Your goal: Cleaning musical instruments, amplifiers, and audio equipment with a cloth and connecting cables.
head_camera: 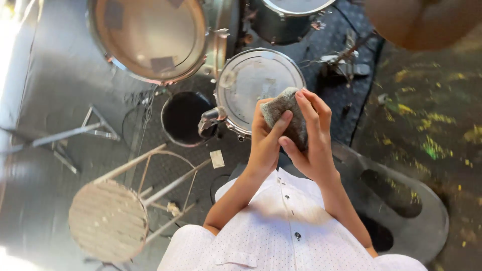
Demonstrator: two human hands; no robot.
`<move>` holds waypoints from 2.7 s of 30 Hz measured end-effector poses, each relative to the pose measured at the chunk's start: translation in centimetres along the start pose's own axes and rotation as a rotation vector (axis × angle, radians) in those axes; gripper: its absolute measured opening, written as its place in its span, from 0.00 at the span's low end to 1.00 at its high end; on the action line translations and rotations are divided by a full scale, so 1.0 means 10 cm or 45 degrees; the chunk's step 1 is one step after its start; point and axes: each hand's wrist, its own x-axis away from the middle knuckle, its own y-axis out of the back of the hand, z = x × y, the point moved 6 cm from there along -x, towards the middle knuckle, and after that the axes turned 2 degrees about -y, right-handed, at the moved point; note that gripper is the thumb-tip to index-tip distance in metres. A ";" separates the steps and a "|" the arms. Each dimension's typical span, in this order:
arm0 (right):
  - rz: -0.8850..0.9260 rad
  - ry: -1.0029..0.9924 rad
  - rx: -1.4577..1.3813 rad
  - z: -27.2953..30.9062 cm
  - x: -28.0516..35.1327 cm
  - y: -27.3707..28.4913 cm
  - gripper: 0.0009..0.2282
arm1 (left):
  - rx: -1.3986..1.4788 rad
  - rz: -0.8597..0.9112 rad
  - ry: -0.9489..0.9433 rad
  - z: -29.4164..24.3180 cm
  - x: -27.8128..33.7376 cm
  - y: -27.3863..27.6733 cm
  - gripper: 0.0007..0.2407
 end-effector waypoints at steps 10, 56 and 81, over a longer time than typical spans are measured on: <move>0.297 0.189 -0.161 -0.01 -0.56 -0.73 0.32 | 0.108 -0.291 -0.330 -0.46 -0.17 0.55 0.09; 0.317 0.065 0.269 -2.31 -3.47 -6.32 0.21 | -1.623 -0.711 -0.872 -2.49 -3.58 5.05 0.13; 0.526 0.677 0.123 -1.93 -2.54 -6.44 0.08 | -1.382 -0.846 -0.878 -2.81 -3.12 5.27 0.06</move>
